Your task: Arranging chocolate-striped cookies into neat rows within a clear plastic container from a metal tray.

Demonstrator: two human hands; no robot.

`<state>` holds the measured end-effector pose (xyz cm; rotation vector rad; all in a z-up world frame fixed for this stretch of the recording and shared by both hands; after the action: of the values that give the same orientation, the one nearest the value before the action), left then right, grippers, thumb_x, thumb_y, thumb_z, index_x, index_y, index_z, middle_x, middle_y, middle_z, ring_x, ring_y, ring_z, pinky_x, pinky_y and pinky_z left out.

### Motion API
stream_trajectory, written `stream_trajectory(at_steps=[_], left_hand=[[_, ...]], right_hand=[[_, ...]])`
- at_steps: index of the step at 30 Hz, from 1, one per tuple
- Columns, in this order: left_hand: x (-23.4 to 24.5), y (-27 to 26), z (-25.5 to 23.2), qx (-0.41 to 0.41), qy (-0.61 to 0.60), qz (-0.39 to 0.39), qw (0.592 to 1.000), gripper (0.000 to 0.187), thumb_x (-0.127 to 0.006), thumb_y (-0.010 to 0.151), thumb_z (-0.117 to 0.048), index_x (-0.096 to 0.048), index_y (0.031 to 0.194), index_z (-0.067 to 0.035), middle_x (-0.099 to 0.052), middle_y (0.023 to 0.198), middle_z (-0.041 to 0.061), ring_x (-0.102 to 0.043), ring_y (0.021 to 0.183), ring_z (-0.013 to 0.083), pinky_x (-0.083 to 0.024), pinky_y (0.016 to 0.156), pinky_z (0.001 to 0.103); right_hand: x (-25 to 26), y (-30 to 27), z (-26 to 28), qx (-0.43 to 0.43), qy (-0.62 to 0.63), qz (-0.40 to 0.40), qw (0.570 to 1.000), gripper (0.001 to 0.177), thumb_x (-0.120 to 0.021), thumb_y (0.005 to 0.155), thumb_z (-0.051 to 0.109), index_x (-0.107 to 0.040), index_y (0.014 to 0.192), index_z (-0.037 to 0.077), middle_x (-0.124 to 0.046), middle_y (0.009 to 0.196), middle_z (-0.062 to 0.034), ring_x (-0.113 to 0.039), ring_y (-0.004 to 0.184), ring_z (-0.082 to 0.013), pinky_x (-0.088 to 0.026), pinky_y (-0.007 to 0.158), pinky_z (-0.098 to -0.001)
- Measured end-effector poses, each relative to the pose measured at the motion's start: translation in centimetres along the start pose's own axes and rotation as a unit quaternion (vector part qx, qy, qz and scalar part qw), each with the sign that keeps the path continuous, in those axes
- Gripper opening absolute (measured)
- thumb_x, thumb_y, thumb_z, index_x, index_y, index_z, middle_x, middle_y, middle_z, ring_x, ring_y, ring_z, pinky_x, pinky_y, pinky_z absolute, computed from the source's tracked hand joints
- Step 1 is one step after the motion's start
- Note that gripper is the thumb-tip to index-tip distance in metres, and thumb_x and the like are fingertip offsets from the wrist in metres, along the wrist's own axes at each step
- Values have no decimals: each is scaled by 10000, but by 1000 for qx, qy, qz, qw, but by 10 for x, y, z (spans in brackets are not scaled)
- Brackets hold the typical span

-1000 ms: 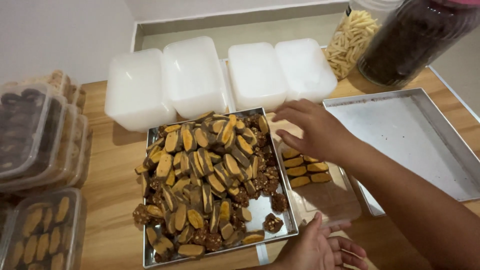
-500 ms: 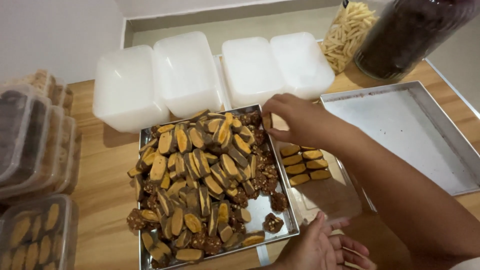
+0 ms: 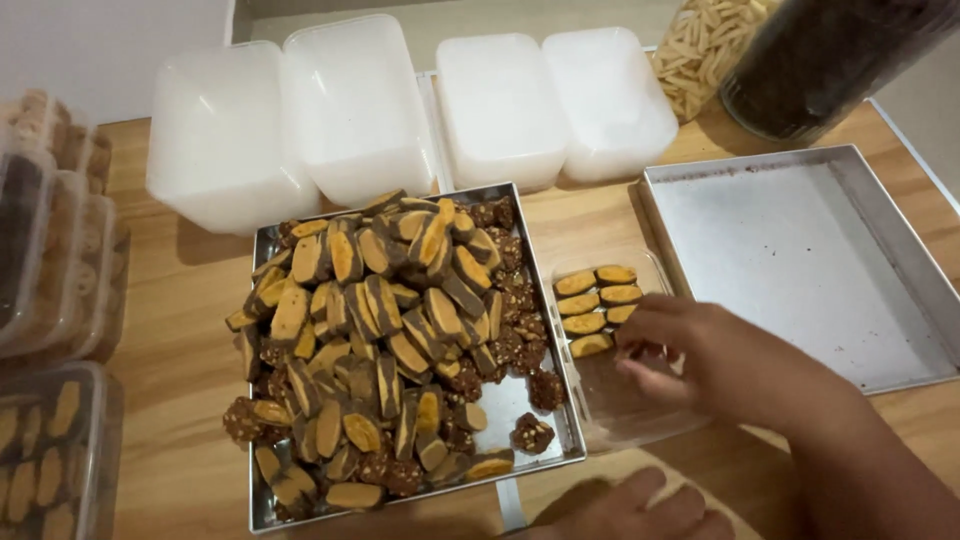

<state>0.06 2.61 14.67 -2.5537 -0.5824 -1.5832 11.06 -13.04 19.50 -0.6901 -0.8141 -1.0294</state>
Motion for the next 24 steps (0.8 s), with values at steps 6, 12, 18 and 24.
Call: stream_trajectory(at_steps=[6,12,18,24], left_hand=[[21,-3,18,-115,97,-313,938,165,-598,1124,-90,-713,1241,-87,-702,1325,148,-690,1237,355,-597,1082,480],[2,-1,20,-141,43,-307,940,134,-625,1062,-35,-739,997,-10,-693,1181,237,-662,1175,427,-543,1066,652],[-5,0,23,-126,44,-300,944,177,-579,1094,-63,-704,973,-30,-668,1088,206,-587,978,366,-530,977,558],[-4,2,23,-112,24,-338,934,195,-565,1074,-10,-683,918,-9,-655,1019,187,-596,977,357,-542,1032,524]], right_hand=[[-24,-1,13,-106,-75,74,989,135,-732,879,394,-764,958,290,-685,972,63,-744,762,-192,-573,647,-370],[-38,-1,7,-63,-86,83,991,127,-684,940,371,-676,1021,274,-596,1018,67,-728,783,-193,-572,629,-398],[-39,-5,7,-23,-117,64,991,129,-639,986,338,-598,1070,250,-587,980,14,-688,714,-242,-533,587,-415],[-41,-4,0,15,-165,56,985,223,-630,969,275,-568,1183,263,-558,997,26,-659,679,-241,-530,525,-437]])
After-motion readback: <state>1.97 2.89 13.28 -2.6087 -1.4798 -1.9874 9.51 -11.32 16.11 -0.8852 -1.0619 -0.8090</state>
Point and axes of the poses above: each hand's wrist, its own y-axis towards the middle knuckle, its own x-axis out of the back of the hand, z = x × y, the point moved 3 cm from there along y, towards the middle knuckle
